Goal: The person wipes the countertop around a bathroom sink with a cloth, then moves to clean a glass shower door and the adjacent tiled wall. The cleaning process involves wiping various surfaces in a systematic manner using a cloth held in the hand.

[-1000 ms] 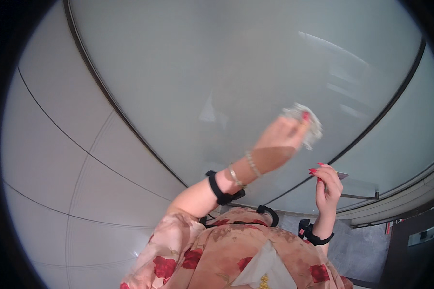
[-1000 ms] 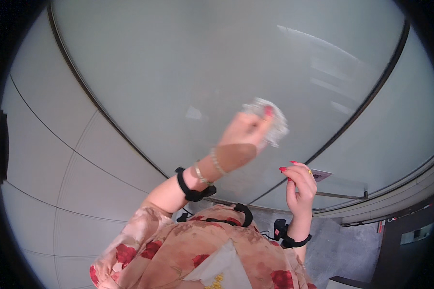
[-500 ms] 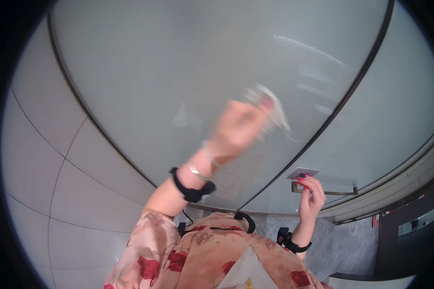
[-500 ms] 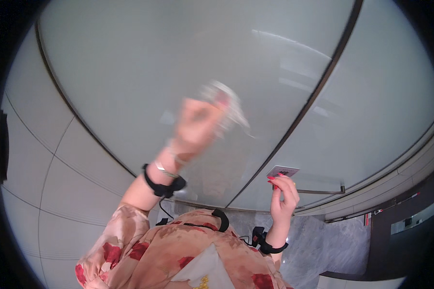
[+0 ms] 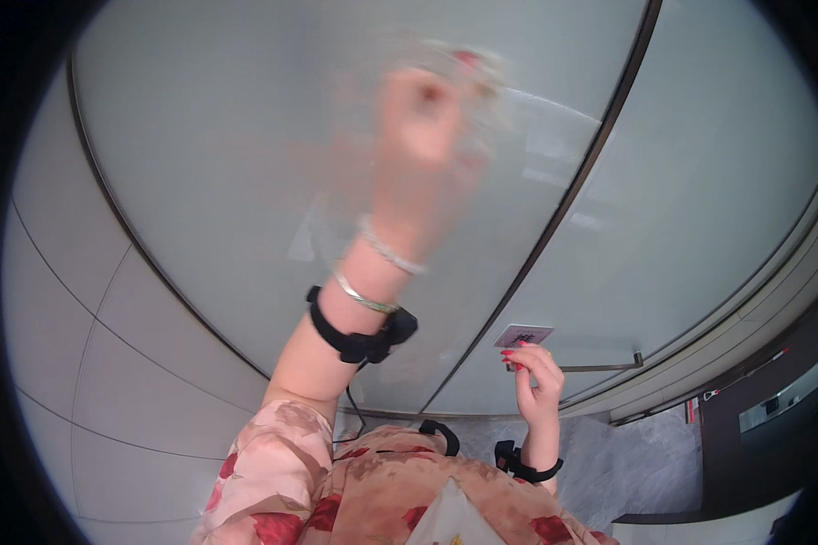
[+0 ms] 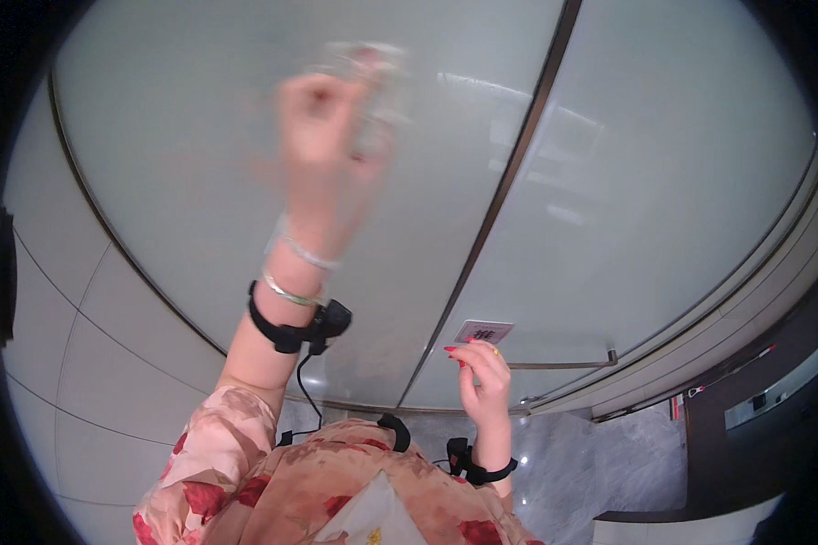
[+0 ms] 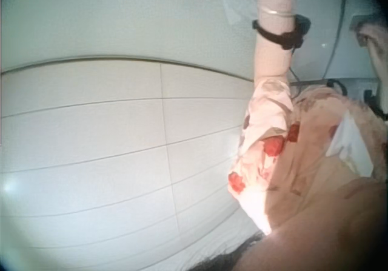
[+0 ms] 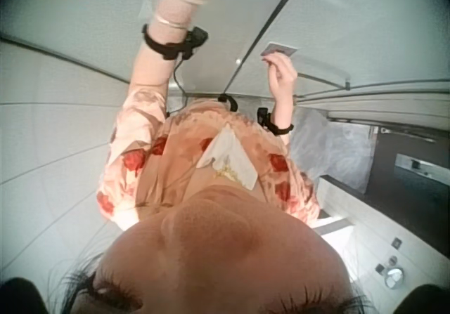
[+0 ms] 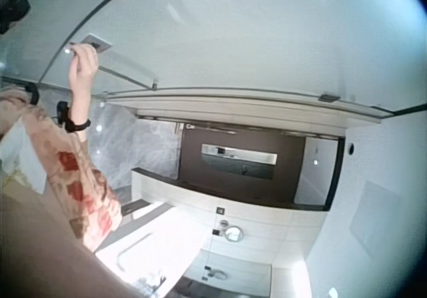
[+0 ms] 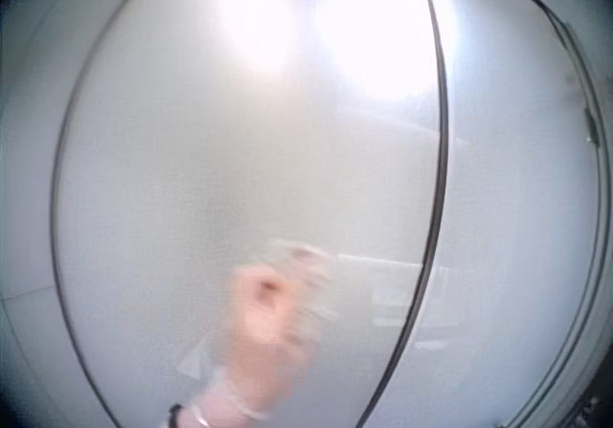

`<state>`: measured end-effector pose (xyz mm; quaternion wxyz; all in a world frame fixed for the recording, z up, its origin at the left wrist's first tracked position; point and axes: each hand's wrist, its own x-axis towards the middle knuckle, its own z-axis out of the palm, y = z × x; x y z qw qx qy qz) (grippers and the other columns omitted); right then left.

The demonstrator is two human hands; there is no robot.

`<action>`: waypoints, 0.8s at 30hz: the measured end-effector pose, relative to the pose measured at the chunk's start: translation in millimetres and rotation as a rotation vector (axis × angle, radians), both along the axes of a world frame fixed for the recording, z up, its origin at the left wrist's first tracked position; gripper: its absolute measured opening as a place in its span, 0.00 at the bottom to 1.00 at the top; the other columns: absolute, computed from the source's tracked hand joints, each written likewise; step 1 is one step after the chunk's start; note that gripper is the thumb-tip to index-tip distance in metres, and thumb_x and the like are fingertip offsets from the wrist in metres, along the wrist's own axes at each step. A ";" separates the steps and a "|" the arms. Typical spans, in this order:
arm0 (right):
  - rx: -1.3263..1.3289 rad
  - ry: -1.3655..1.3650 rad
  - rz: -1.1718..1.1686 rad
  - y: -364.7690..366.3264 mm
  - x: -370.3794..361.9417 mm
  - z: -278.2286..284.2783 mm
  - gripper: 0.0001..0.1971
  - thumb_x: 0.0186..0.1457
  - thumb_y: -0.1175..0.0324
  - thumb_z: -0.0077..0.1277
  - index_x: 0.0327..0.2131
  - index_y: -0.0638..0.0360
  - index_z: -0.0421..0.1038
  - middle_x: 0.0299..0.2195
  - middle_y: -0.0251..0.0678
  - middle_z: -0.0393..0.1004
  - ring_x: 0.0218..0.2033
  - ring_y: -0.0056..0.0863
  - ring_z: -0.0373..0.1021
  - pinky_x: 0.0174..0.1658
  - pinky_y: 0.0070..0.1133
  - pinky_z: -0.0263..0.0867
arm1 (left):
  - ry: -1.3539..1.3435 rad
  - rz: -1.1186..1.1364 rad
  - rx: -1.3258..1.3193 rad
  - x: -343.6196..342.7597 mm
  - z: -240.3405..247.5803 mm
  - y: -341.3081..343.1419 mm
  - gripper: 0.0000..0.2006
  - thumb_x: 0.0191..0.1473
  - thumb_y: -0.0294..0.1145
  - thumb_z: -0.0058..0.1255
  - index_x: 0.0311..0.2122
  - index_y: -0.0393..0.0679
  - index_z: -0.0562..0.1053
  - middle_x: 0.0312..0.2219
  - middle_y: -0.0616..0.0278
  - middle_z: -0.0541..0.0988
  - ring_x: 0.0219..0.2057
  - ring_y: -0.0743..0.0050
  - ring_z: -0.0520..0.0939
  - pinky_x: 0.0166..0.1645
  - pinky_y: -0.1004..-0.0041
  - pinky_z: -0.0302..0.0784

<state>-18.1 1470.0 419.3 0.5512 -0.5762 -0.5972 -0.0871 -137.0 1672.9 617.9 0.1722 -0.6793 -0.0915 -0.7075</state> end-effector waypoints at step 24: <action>0.028 -0.092 0.165 35.1 23.3 3.9 0.14 0.40 0.85 0.45 0.32 0.61 0.70 0.33 0.38 0.70 0.34 0.39 0.67 0.42 0.30 0.63 | 0.300 0.033 0.236 30.0 -2.1 -0.2 0.17 0.39 0.22 0.48 0.38 0.53 0.75 0.28 0.67 0.67 0.28 0.69 0.66 0.33 0.72 0.63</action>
